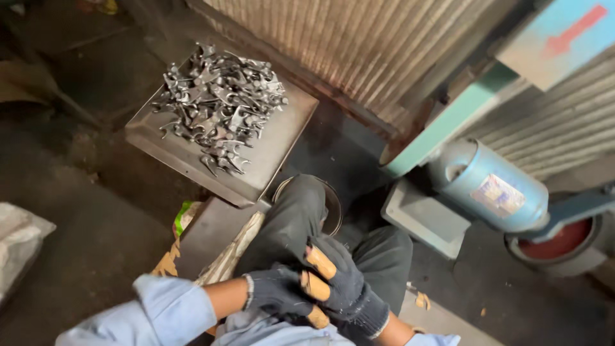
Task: The person repeatedly picks up small metal parts from a pile and grinds them against a belt grinder, creating sparks. They hold each part with gloved hands, rotate it to grind different edges, and place the finished pieces back onto the pile.
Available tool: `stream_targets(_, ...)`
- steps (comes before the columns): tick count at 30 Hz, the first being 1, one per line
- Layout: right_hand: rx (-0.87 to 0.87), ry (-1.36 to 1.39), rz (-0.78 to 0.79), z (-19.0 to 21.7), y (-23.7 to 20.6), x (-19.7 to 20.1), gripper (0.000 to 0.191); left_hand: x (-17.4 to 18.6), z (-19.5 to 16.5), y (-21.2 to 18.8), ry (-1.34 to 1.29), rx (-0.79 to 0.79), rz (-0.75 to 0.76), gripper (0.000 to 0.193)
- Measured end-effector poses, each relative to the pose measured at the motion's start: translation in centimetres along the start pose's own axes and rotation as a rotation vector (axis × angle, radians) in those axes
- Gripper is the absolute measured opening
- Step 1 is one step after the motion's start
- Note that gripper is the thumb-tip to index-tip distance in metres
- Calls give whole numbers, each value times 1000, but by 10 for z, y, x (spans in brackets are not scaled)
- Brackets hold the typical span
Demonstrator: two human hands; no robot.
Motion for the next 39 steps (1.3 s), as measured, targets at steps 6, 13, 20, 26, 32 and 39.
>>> stream_targets(6, -836, 826, -241, -157, -57, -65, 67, 134, 59, -61, -35, 314, -549, 51)
stream_targets(13, -1263, 1878, -731, -264, -163, -187, 29, 297, 168, -129, 1190, 698, -775, 23)
stream_targets(20, -979, 1948, -683, -258, -132, -117, 88, 330, 182, -42, 963, 837, -651, 16)
stream_targets(26, -673, 1779, -506, -203, -123, -41, 135, 224, 45, 66, 809, 244, -495, 47)
stream_targets(32, -553, 606, 260, -129, -136, -4, 124, 117, 15, 132, 729, 247, 4, 23)
stream_targets(39, -156, 357, 388, -81, -86, -6, 94, 81, -22, 111, 512, 77, -18, 30)
Point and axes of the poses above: each hand's wrist, its own y-axis towards the middle knuckle, its own x-axis out of the back of the hand, z = x × y, the point moved 10 cm from there along y, towards the middle knuckle, and after that the axes turned 11 degrees about z, right-handed, at the moved point
